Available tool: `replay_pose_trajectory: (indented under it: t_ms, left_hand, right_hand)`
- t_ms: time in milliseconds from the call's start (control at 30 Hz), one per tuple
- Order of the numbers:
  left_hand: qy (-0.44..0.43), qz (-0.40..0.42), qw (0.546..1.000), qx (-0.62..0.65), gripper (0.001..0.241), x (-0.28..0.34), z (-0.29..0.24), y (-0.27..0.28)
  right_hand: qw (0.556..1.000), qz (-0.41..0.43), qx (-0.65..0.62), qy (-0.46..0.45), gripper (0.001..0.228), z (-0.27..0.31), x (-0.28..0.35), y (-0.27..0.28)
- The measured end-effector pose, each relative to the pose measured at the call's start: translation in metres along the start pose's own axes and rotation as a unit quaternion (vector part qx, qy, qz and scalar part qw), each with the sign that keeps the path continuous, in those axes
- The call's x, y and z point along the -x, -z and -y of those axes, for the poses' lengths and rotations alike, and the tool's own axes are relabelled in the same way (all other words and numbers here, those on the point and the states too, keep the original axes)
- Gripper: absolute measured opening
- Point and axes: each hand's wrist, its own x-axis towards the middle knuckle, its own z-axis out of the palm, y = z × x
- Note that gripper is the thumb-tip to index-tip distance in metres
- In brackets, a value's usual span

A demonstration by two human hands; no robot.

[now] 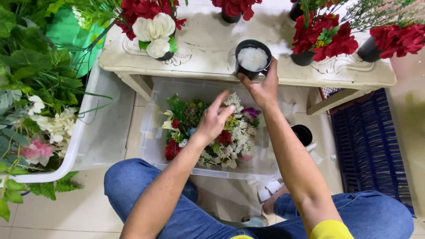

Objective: Arranging artificial flowers in a small black pot by first filling it with foam pieces and then inserting various flower stems.

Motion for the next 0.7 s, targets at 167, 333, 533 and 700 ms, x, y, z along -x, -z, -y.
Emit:
replay_pose_trajectory:
  t_ms: [167,333,533,700]
  left_hand:
    - [-0.081,-0.007,0.997,-0.015,0.073,-0.018,-0.016,-0.001]
    - [-0.072,0.005,0.997,-0.021,0.08,-0.035,0.011,-0.008]
    - [-0.08,-0.004,0.993,-0.086,0.067,0.005,0.028,-0.011]
    - [-0.205,0.256,0.944,0.026,0.042,0.185,0.044,-0.029]
  right_hand:
    - [1.0,-0.015,0.006,-0.02,0.094,0.0,0.001,0.001]
    - [0.998,-0.022,0.021,0.047,0.089,-0.003,0.007,-0.001]
    - [0.947,-0.18,0.186,0.192,0.049,-0.077,0.057,-0.013]
    - [0.942,0.223,0.224,0.108,0.04,-0.155,0.148,-0.031]
